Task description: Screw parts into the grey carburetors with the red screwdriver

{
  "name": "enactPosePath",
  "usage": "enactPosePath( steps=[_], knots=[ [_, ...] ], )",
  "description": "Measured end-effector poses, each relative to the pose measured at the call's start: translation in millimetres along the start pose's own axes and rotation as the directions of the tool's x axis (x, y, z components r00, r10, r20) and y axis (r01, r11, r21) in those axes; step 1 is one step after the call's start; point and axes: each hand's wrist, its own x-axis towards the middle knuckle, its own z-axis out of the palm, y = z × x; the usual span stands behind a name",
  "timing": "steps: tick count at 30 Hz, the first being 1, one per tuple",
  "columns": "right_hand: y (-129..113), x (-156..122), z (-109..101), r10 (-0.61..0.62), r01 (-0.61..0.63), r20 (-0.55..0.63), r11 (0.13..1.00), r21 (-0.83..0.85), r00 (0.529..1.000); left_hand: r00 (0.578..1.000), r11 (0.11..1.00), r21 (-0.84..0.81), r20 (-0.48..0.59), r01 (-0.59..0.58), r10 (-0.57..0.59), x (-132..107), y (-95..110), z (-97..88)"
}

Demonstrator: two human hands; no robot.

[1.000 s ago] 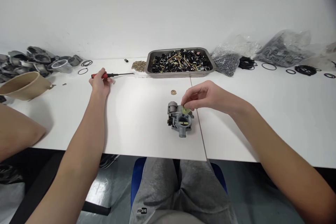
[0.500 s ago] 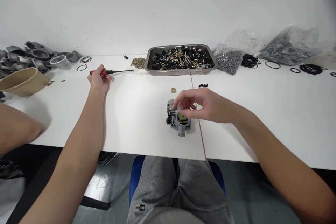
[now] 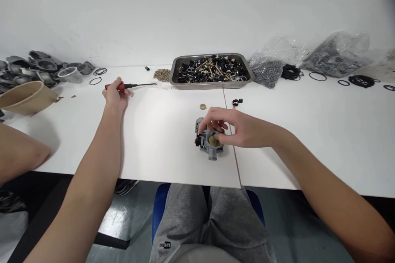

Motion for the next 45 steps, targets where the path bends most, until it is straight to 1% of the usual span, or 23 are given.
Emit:
enactPosePath(
  steps=[5, 8, 11, 16, 20, 23, 28, 32, 34, 36, 40, 45],
  knots=[
    [-3, -2, -3, -0.027, 0.028, -0.010, 0.999, 0.031, 1.000, 1.000, 1.000, -0.007, 0.000, 0.001, -0.001, -1, 0, 0.3],
    [-7, -6, -4, -0.046, 0.047, -0.059, 0.999, 0.017, 0.997, 1.000, 1.000, -0.017, -0.008, 0.003, -0.003, 1, 0, 0.1],
    [-8, -7, -3, -0.059, 0.053, -0.106, 0.997, -0.053, 0.993, 1.000, 1.000, -0.022, 0.001, 0.001, -0.001, 5, -2, -1.2],
    [-8, -7, 1, -0.101, 0.080, -0.135, 0.984, -0.157, 0.986, 1.000, 1.000, -0.023, 0.013, -0.005, 0.005, 9, -4, -2.5],
    [-10, -10, 2, -0.116, 0.055, -0.229, 0.965, -0.258, 0.967, 1.000, 0.999, -0.036, 0.004, -0.008, 0.008, 6, -3, -1.4],
    [-14, -14, 3, -0.134, 0.033, -0.256, 0.931, -0.362, 0.957, 1.000, 0.999, -0.049, 0.011, -0.011, 0.012, 2, -1, 0.1],
    [-24, -18, 10, -0.186, 0.047, -0.218, 0.854, -0.518, 0.958, 1.000, 0.998, -0.055, -0.003, -0.009, 0.008, -3, 1, 2.8],
    [-36, -21, 23, -0.218, 0.026, -0.214, 0.755, -0.655, 0.952, 1.000, 0.998, -0.064, 0.002, -0.016, 0.016, -1, -1, 2.2],
    [-41, -24, 32, -0.203, -0.016, -0.225, 0.708, -0.706, 0.953, 1.000, 0.998, -0.061, 0.008, -0.021, 0.021, 1, -2, 1.3],
    [-44, -27, 38, -0.164, -0.068, -0.246, 0.688, -0.723, 0.955, 1.000, 0.998, -0.054, 0.015, -0.021, 0.022, 2, -2, 0.7],
    [-42, -29, 45, -0.112, -0.132, -0.305, 0.726, -0.675, 0.946, 1.000, 0.999, -0.046, 0.014, -0.021, 0.022, 2, -2, 0.8],
    [-32, -21, 42, -0.046, -0.180, -0.353, 0.795, -0.580, 0.935, 1.000, 0.999, -0.047, 0.011, -0.016, 0.017, 2, -1, 1.1]
  ],
)
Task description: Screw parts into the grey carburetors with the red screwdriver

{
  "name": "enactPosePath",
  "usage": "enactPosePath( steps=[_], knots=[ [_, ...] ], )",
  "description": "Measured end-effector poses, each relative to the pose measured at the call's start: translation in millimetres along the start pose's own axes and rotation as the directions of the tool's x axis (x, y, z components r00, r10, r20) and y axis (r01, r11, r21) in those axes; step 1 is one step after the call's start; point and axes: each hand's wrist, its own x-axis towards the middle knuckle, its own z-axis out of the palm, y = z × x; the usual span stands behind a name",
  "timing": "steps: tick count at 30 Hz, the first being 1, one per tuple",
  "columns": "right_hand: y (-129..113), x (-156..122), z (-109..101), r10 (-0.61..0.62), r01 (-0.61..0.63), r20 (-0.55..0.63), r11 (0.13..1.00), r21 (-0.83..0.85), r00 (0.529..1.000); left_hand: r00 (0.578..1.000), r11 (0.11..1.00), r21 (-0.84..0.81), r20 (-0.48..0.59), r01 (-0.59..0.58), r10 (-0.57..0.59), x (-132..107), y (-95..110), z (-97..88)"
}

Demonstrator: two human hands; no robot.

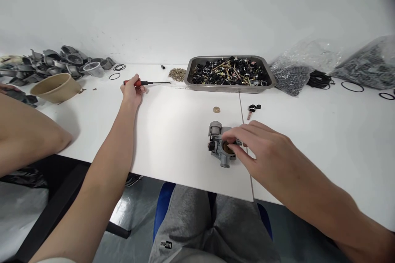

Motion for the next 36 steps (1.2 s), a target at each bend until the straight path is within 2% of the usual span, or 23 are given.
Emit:
enactPosePath(
  steps=[5, 10, 15, 19, 24, 30, 33, 36],
  knots=[
    [3, 5, -4, 0.090, -0.101, 0.077, 0.983, 0.154, 0.993, 1.000, 1.000, -0.009, 0.007, -0.002, 0.002, 0, 0, -0.5],
    [9, 10, -8, 0.155, -0.213, 0.194, 0.921, 0.325, 0.969, 1.000, 1.000, 0.007, 0.000, 0.005, -0.005, 4, -2, -2.3],
    [17, 17, -12, 0.238, -0.335, 0.284, 0.868, 0.367, 0.929, 1.000, 1.000, 0.003, 0.013, 0.002, -0.002, 6, -3, -4.6],
    [20, 21, -15, 0.223, -0.349, 0.319, 0.836, 0.423, 0.921, 1.000, 1.000, 0.006, 0.024, -0.007, 0.007, 7, -3, -5.3],
    [25, 28, -9, 0.215, -0.335, 0.302, 0.836, 0.435, 0.929, 1.000, 1.000, 0.019, 0.011, -0.007, 0.006, 5, -2, -3.4],
    [40, 37, -5, 0.089, -0.361, 0.453, 0.745, 0.561, 0.887, 1.000, 0.999, 0.032, 0.000, 0.018, -0.018, -2, 2, 0.5],
    [50, 39, -3, 0.053, -0.358, 0.444, 0.681, 0.639, 0.894, 1.000, 1.000, 0.018, -0.008, 0.024, -0.024, -4, 4, 1.7],
    [62, 42, 8, 0.186, -0.350, 0.302, 0.621, 0.702, 0.935, 1.000, 1.000, -0.001, -0.009, 0.020, -0.020, -4, 5, 1.8]
  ],
)
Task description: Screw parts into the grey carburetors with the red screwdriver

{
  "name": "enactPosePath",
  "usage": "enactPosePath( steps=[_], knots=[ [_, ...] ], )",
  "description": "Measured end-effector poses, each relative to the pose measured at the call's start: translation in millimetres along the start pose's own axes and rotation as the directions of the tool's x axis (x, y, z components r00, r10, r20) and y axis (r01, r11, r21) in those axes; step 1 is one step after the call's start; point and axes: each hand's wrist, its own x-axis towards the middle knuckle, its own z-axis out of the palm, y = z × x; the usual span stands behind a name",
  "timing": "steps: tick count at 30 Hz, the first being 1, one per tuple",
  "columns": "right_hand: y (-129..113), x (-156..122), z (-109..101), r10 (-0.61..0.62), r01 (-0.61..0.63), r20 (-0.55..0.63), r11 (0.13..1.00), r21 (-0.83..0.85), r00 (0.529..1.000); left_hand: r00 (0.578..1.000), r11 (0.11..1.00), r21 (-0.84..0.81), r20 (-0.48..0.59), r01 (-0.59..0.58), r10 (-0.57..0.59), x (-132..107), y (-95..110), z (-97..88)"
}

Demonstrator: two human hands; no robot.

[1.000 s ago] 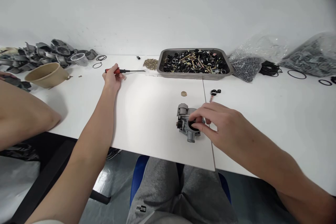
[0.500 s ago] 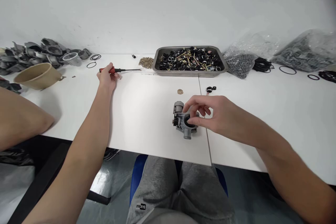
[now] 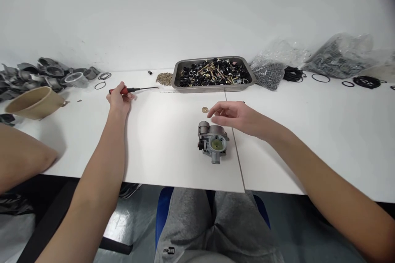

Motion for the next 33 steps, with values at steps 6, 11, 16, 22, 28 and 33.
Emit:
enactPosePath(
  steps=[6, 11, 16, 22, 28, 33],
  knots=[
    [33, 20, 9, -0.022, 0.000, -0.294, 0.997, -0.074, 0.955, 0.999, 0.998, -0.055, 0.019, 0.033, -0.032, -2, 3, -1.7],
    [46, 26, 13, -0.080, 0.039, -0.350, 0.992, -0.122, 0.933, 0.997, 0.994, -0.101, 0.076, 0.031, -0.024, -8, 14, 2.7],
    [50, 28, 12, -0.117, 0.073, -0.421, 0.990, -0.118, 0.900, 0.970, 0.991, -0.121, 0.242, 0.063, -0.032, -25, 30, 18.9],
    [48, 28, 12, -0.095, 0.129, -0.469, 0.991, 0.040, 0.878, 0.890, 0.984, -0.062, 0.439, 0.169, -0.125, -75, 36, 55.0],
    [49, 30, 10, -0.115, 0.176, -0.490, 0.981, 0.081, 0.864, 0.761, 0.962, 0.097, 0.594, 0.254, -0.261, -127, 16, 82.7],
    [51, 32, 11, -0.162, 0.183, -0.475, 0.983, -0.002, 0.865, 0.697, 0.953, 0.161, 0.653, 0.255, -0.297, -143, 10, 87.5]
  ],
)
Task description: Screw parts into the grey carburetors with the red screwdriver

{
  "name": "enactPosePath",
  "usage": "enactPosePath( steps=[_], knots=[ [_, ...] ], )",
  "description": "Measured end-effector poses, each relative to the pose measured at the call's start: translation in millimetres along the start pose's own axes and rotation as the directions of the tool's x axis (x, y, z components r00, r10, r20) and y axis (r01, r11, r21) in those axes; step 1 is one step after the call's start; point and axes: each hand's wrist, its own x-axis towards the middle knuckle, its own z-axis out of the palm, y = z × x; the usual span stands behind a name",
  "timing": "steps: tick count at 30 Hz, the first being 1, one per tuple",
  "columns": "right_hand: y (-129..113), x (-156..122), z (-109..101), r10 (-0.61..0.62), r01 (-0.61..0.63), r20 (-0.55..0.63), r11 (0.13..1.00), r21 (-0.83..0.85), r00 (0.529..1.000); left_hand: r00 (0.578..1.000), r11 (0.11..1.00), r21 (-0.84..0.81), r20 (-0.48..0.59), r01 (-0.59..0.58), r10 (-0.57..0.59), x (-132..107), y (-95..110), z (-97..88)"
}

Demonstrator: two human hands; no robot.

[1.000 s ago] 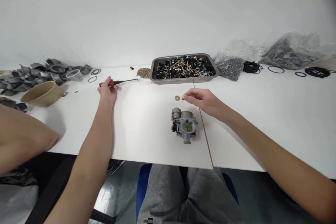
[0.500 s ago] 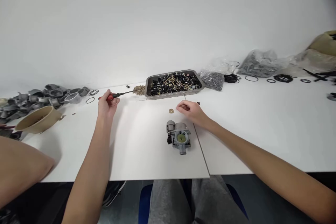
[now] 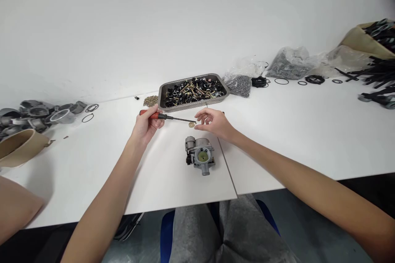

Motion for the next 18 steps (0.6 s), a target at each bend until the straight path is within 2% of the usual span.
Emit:
enactPosePath(
  steps=[12, 15, 18],
  knots=[
    [-5.2, -3.8, 6.4, 0.002, -0.002, 0.002, 0.989, 0.146, 1.000, 1.000, 1.000, 0.008, 0.014, 0.017, -0.017, 1.0, -2.0, -1.8],
    [-5.7, -3.4, 5.9, 0.038, -0.036, -0.007, 0.980, 0.194, 0.999, 1.000, 1.000, 0.005, 0.016, 0.012, -0.012, 1.2, -1.6, -1.8],
    [-5.7, -2.3, 3.0, 0.120, -0.115, 0.004, 0.940, 0.322, 0.993, 1.000, 1.000, 0.001, 0.013, -0.009, 0.009, 1.5, -1.7, -2.3]
  ],
)
